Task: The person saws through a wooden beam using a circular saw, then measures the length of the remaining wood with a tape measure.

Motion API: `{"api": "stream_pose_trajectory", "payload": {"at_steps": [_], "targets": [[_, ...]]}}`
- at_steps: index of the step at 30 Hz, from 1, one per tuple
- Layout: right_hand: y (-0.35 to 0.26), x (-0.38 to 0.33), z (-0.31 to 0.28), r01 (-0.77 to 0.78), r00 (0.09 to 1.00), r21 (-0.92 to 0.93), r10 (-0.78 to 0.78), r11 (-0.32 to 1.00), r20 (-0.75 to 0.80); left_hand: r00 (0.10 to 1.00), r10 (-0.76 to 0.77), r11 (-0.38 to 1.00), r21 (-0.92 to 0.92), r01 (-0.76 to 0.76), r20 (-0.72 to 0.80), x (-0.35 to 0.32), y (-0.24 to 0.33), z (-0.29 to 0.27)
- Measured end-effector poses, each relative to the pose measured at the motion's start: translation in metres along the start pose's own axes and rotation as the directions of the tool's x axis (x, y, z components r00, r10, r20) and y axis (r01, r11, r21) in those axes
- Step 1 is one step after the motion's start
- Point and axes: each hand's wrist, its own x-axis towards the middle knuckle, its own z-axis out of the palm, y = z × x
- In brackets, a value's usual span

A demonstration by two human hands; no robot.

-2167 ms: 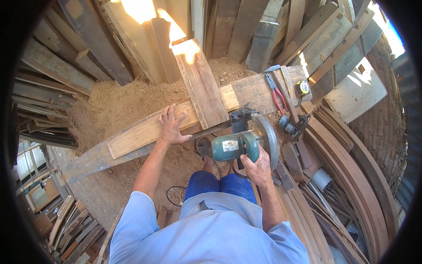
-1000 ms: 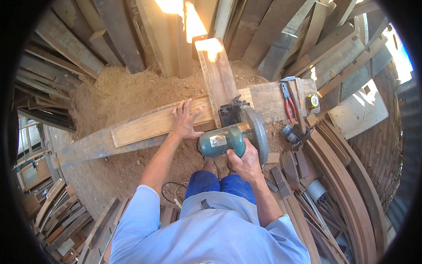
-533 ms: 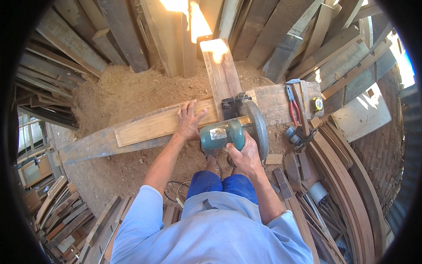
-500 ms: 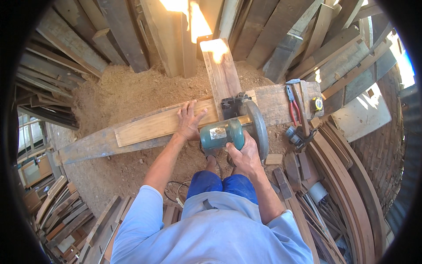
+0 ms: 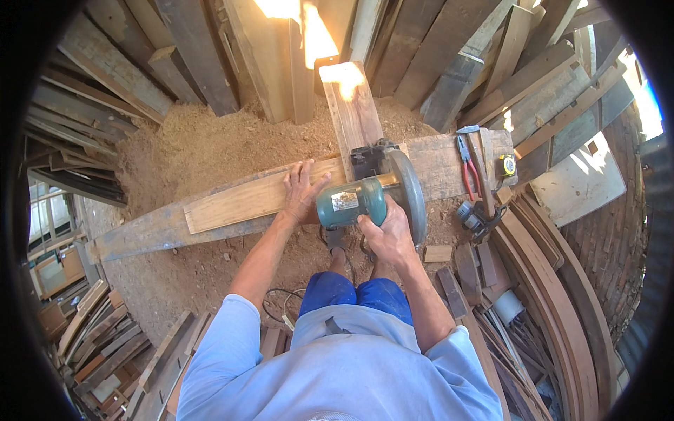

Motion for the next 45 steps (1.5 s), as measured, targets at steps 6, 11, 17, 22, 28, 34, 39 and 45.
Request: {"api": "stream_pose_trajectory", "payload": {"at_steps": [6, 11, 17, 22, 28, 34, 39, 45], "targets": [[0.001, 0.002, -0.001, -0.034, 0.999, 0.016, 0.034, 0.999, 0.002, 1.000, -0.010, 0.997, -0.077, 0.011, 0.015, 0.001, 0.006, -0.011], [0.003, 0.003, 0.001, -0.043, 0.999, 0.021, 0.043, 0.999, 0.006, 1.000, -0.011, 0.997, -0.076, 0.010, -0.012, 0.000, 0.004, -0.011], [0.006, 0.009, -0.001, 0.035, 0.999, -0.081, -0.036, 0.996, -0.004, 1.000, 0.006, 0.999, -0.049, -0.007, -0.021, 0.000, 0.001, -0.007], [0.008, 0.013, 0.001, 0.060, 0.998, -0.050, -0.061, 0.997, -0.024, 1.000, -0.004, 0.998, -0.069, 0.003, -0.006, 0.001, 0.002, -0.010], [0.004, -0.005, -0.001, 0.077, 0.992, -0.167, -0.092, 0.983, -0.087, 0.997, -0.045, 0.999, -0.017, 0.046, 0.062, 0.003, 0.003, -0.014], [0.010, -0.079, -0.026, -0.002, 0.994, -0.110, -0.010, 0.994, -0.107, 0.972, -0.097, 0.995, -0.016, 0.103, 0.215, 0.006, 0.012, -0.030], [0.023, -0.123, -0.044, -0.147, 0.978, 0.043, 0.151, 0.988, -0.142, 0.979, -0.079, 0.996, -0.019, 0.083, 0.186, 0.004, 0.010, -0.026], [0.038, -0.129, -0.056, -0.119, 0.977, 0.034, 0.123, 0.992, -0.174, 0.987, -0.060, 0.998, -0.012, 0.062, 0.147, 0.005, 0.009, -0.022]]}}
